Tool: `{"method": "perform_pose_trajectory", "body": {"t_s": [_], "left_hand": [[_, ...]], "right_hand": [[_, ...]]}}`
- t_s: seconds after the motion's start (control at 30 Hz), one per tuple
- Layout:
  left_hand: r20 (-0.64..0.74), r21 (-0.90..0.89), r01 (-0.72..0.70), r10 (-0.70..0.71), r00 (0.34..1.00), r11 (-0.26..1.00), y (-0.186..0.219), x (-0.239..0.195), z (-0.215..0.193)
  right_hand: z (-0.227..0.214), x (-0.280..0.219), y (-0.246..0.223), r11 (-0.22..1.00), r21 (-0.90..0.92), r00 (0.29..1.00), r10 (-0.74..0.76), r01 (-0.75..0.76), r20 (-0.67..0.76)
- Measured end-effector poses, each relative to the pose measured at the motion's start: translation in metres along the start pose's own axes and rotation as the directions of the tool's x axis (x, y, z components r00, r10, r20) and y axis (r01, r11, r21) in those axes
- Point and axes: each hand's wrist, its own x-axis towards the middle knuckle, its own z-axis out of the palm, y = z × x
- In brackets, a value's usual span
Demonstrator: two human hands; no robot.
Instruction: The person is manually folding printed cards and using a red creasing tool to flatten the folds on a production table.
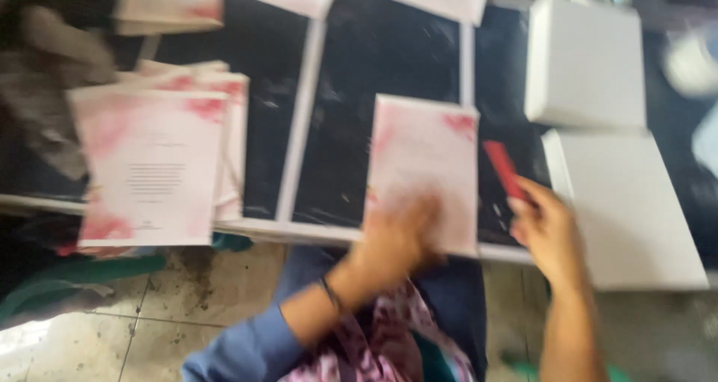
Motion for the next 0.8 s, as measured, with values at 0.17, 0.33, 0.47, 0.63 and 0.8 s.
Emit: {"method": "perform_pose_trajectory", "body": {"t_s": [0.17,0.33,0.47,0.63,0.8], "left_hand": [[-0.017,-0.252,-0.238,0.242,0.970,0.938,0.045,-0.044,0.003],[-0.123,-0.373,-0.260,0.231,0.965,0.891,0.037,-0.044,0.010],[0.006,-0.542,-0.201,0.243,0.970,0.816,0.033,-0.043,-0.006],[-0.173,-0.798,-0.033,-0.176,0.969,0.601,-0.016,-0.056,-0.050],[-0.171,-0.656,0.315,-0.542,0.823,0.685,-0.060,-0.061,-0.066]], "right_hand": [[0.058,-0.003,0.004,0.644,-0.579,0.830,-0.546,0.500,0.110],[0.145,0.095,0.042,0.550,-0.298,0.618,-0.603,0.780,0.505],[0.112,0.179,-0.055,0.787,-0.422,0.891,-0.360,0.449,0.278],[0.144,0.059,-0.091,0.984,-0.161,0.977,-0.044,0.079,0.211],[0.111,0.016,-0.054,0.601,-0.397,0.715,-0.507,0.694,0.482]]}}
